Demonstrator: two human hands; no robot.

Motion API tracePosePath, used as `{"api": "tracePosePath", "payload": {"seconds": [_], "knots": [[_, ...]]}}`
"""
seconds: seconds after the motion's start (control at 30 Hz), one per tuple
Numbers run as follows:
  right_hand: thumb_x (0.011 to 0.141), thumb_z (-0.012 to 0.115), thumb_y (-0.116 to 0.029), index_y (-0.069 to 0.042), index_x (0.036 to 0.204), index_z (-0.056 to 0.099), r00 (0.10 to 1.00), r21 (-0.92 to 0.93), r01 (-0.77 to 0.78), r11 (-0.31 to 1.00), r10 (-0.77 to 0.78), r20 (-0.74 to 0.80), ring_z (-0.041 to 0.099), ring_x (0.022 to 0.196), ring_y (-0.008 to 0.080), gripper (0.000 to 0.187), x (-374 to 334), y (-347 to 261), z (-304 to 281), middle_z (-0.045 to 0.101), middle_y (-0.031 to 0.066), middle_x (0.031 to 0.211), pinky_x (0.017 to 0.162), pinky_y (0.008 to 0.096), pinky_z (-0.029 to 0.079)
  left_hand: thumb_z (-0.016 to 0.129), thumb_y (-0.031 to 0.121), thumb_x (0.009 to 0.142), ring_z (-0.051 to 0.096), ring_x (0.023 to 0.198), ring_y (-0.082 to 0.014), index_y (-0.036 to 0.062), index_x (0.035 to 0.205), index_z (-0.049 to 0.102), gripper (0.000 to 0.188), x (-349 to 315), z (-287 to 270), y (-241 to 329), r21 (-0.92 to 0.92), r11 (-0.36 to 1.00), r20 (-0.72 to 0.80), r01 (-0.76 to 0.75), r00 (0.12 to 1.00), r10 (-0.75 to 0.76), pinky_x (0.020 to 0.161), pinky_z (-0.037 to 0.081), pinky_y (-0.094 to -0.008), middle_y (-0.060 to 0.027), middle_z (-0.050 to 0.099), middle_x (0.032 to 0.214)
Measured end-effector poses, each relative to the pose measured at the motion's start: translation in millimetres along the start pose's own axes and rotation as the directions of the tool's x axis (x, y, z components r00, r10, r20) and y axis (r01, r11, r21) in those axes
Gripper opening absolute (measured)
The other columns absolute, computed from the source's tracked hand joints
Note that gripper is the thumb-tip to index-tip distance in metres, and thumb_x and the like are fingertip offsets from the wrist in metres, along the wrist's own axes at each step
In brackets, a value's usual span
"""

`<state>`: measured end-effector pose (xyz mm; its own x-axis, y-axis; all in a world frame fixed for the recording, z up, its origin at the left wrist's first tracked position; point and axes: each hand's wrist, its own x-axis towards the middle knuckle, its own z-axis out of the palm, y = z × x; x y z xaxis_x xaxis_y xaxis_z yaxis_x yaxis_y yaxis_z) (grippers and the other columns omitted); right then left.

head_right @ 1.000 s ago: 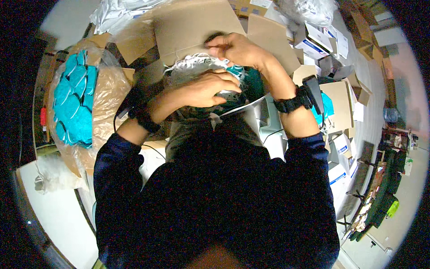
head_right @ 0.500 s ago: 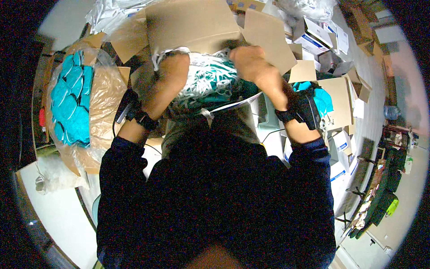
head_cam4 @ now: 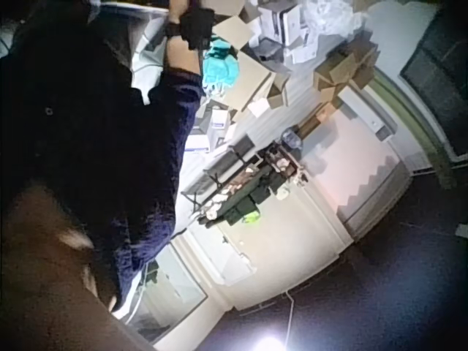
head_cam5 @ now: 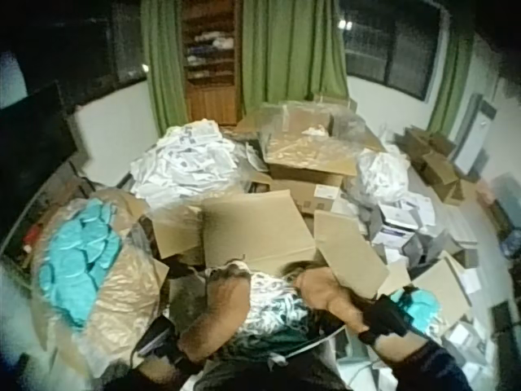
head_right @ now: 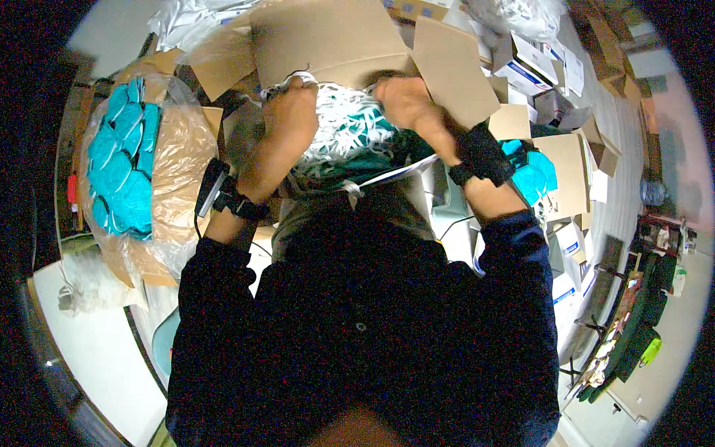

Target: Checking and packing face masks into a shipping box.

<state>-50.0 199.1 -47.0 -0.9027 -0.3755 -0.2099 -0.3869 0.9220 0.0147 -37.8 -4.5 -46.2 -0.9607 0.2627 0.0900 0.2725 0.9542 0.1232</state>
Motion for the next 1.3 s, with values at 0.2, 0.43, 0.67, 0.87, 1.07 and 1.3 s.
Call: {"api": "tracePosePath", "payload": {"seconds": [0.2,0.43,0.67,0.87,1.07,1.3], "knots": [[0.082,0.066,-0.019,-0.006,0.092,0.065,0.983,0.453,0.116,0.884,-0.038,-0.177,0.062,0.076,0.0238,0.017,-15.3,21.5,-30.7,0.067,0.01,0.082,0.072,0.0357,0.048,0.078,0.015,0.067,0.061,0.096,-0.0363,0.0036,0.098,0.063,0.036,-16.5,-15.3,-8.4,-0.26,0.946,-0.221,-0.192,0.966,0.135,0.082,0.049,-0.0427,-0.0158,0.06,0.103],[0.088,0.062,-0.005,-0.001,0.09,0.065,0.997,0.833,0.08,0.547,-0.05,-0.063,0.053,0.07,0.0053,0.005,-24.6,35.5,-40.6,0.061,-0.0013,0.074,0.063,0.0224,0.044,0.077,0.019,0.071,0.062,0.088,-0.031,0.0057,0.104,0.063,0.038,-14.1,-39.9,-1.1,-0.418,0.872,-0.36,-0.255,0.928,0.099,0.076,0.05,-0.0385,-0.0142,0.063,0.102],[0.087,0.064,-0.004,-0.001,0.099,0.066,0.974,0.924,0.228,0.308,-0.086,-0.212,0.058,0.076,0.0055,0.013,-36.1,24.8,-61.2,0.065,0.0002,0.083,0.07,0.0211,0.048,0.073,0.019,0.077,0.064,0.066,-0.0225,0.0055,0.102,0.065,0.029,-0.4,-37.6,18.9,-0.613,0.753,-0.208,-0.24,0.968,0.139,0.062,0.051,-0.0321,-0.0117,0.068,0.089],[0.091,0.064,-0.015,-0.003,0.11,0.065,0.9,0.88,0.358,0.312,0.137,-0.415,0.059,0.086,0.0068,0.023,-45.0,34.4,-74.8,0.067,0.0013,0.091,0.077,0.0215,0.047,0.067,0.011,0.086,0.064,0.073,-0.0125,-0.0036,0.098,0.064,0.019,11.0,-52.4,4.1,-0.826,0.544,-0.129,-0.146,0.989,0.07,0.067,0.051,-0.0262,-0.0094,0.069,0.083],[0.096,0.055,-0.023,-0.002,0.109,0.065,0.924,0.939,0.301,0.166,0.193,-0.33,0.057,0.076,0.007,0.026,-52.3,43.9,-63.8,0.065,0.0007,0.085,0.067,0.0208,0.044,0.066,0.014,0.085,0.062,0.067,-0.0105,-0.0042,0.095,0.066,0.021,24.6,-49.2,-14.9,-0.922,0.346,-0.173,-0.175,0.984,0.037,0.062,0.049,-0.0243,-0.0087,0.068,0.075],[0.094,0.059,-0.023,-0.002,0.103,0.067,0.942,0.961,0.276,0.015,0.193,-0.274,0.053,0.063,0.0048,0.024,-53.8,35.0,-63.6,0.063,-0.0014,0.074,0.055,0.0192,0.038,0.066,0.014,0.085,0.059,0.07,-0.0078,-0.0034,0.095,0.067,0.02,19.4,-61.6,-17.9,-0.969,0.249,-0.009,-0.007,1.0,-0.008,0.065,0.046,-0.0215,-0.004,0.066,0.076]]}}
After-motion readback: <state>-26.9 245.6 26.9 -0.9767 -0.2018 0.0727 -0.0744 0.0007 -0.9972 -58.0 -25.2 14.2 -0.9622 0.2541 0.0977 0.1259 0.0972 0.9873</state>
